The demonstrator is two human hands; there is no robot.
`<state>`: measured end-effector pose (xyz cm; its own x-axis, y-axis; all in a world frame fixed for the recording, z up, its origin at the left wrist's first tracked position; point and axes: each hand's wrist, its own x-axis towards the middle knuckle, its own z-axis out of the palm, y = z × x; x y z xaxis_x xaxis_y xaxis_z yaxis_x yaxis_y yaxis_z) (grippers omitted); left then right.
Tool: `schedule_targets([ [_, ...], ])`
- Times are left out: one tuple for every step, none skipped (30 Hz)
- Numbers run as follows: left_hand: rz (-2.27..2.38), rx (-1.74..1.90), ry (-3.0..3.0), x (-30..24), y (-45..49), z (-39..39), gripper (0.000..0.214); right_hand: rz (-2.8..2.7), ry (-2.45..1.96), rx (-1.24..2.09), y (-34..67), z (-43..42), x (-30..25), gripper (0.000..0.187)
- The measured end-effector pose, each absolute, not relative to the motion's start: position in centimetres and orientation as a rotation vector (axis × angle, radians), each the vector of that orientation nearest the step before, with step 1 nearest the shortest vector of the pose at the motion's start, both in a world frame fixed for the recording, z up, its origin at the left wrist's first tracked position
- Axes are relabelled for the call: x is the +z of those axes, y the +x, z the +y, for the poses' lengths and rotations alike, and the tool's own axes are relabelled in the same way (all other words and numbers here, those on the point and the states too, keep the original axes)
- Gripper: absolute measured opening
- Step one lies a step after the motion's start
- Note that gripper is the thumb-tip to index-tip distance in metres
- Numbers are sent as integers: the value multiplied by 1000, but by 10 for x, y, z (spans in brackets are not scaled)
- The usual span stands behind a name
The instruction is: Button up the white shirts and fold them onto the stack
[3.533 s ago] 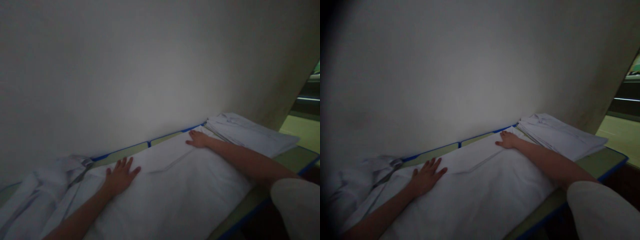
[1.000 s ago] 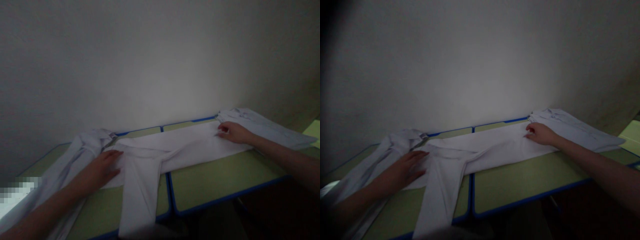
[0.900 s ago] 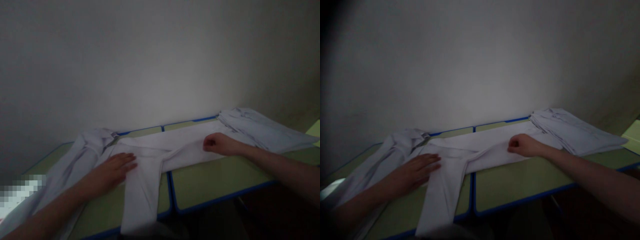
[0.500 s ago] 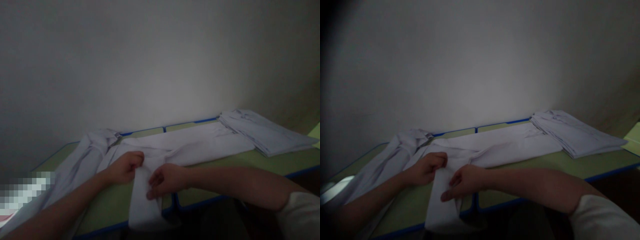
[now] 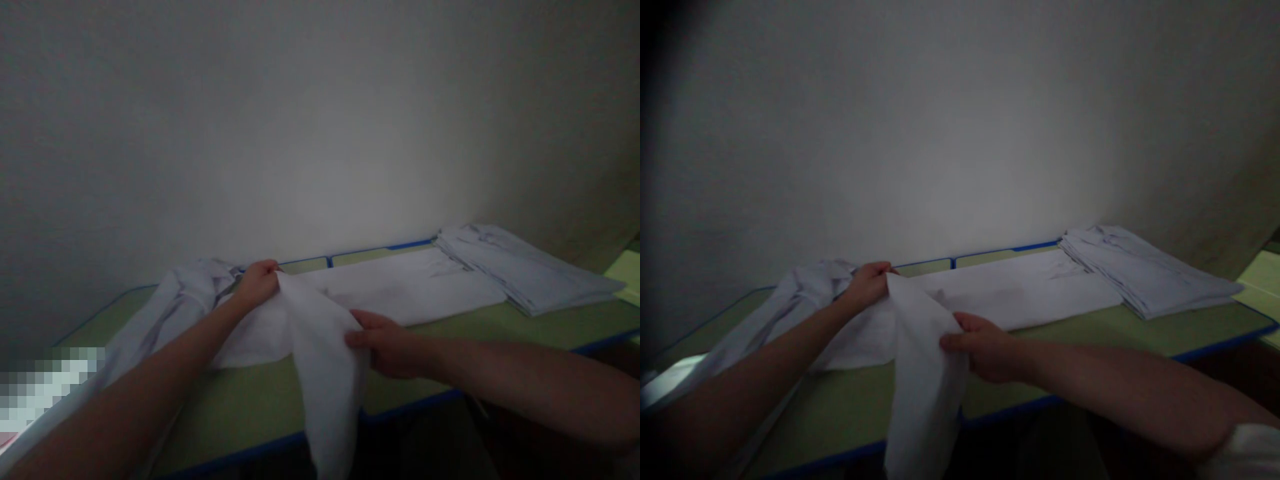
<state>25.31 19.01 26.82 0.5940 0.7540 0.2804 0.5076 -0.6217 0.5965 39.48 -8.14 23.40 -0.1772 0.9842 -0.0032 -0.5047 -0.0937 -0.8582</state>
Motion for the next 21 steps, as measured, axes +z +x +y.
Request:
schedule_targets([
  [1018, 730, 2416, 266, 252, 194, 9, -986, -753, 1599, 413, -80, 239, 63],
  [1013, 738, 2481, 265, 252, 196, 8, -1097, -782, 1645, 432, -79, 245, 67],
  [999, 745, 2548, 264, 251, 198, 6, -1210, -843, 1712, 451, -77, 251, 70],
  [984, 756, 2603, 263, 251, 199, 3, -1316, -937, 1779, 471, -75, 258, 71],
  [967, 763, 2649, 263, 250, 200, 2, -1407, -1058, 1831, 490, -73, 265, 71],
  [947, 766, 2684, 263, 249, 200, 5, -1486, -1186, 1862, 507, -70, 274, 69],
  [930, 764, 2708, 263, 249, 200, 9, -1557, -1310, 1874, 523, -68, 283, 67],
  [925, 756, 2719, 264, 248, 200, 13, -1622, -1429, 1878, 538, -67, 293, 64],
  [929, 743, 2723, 264, 247, 200, 17, -1678, -1539, 1862, 551, -65, 303, 62],
  [936, 725, 2724, 265, 246, 200, 19, -1718, -1638, 1809, 564, -64, 314, 59],
  [939, 702, 2726, 265, 245, 200, 20, -1741, -1726, 1713, 576, -63, 325, 55],
  [936, 676, 2732, 266, 245, 199, 20, -1755, -1801, 1574, 587, -62, 336, 51],
  [926, 648, 2740, 266, 244, 199, 19, -1775, -1862, 1402, 598, -60, 347, 47],
  [913, 621, 2749, 266, 243, 198, 17, -1812, -1911, 1210, 608, -57, 357, 44],
  [899, 592, 2759, 267, 243, 198, 16, -1869, -1957, 1009, 619, -53, 368, 41],
  [889, 561, 2767, 266, 243, 197, 17, -1941, -2012, 801, 628, -47, 378, 39],
  [886, 529, 2773, 266, 242, 197, 18, -2010, -2075, 584, 637, -41, 387, 39],
  [883, 499, 2780, 265, 241, 197, 20, -2057, -2143, 355, 644, -33, 396, 39],
  [879, 472, 2787, 265, 241, 197, 22, -2070, -2209, 126, 650, -24, 404, 40],
  [886, 465, 2788, 264, 239, 198, 27, -2049, -2263, -97, 655, -15, 411, 40],
  [915, 491, 2780, 263, 237, 198, 34, -2007, -2296, -298, 658, -6, 416, 41],
])
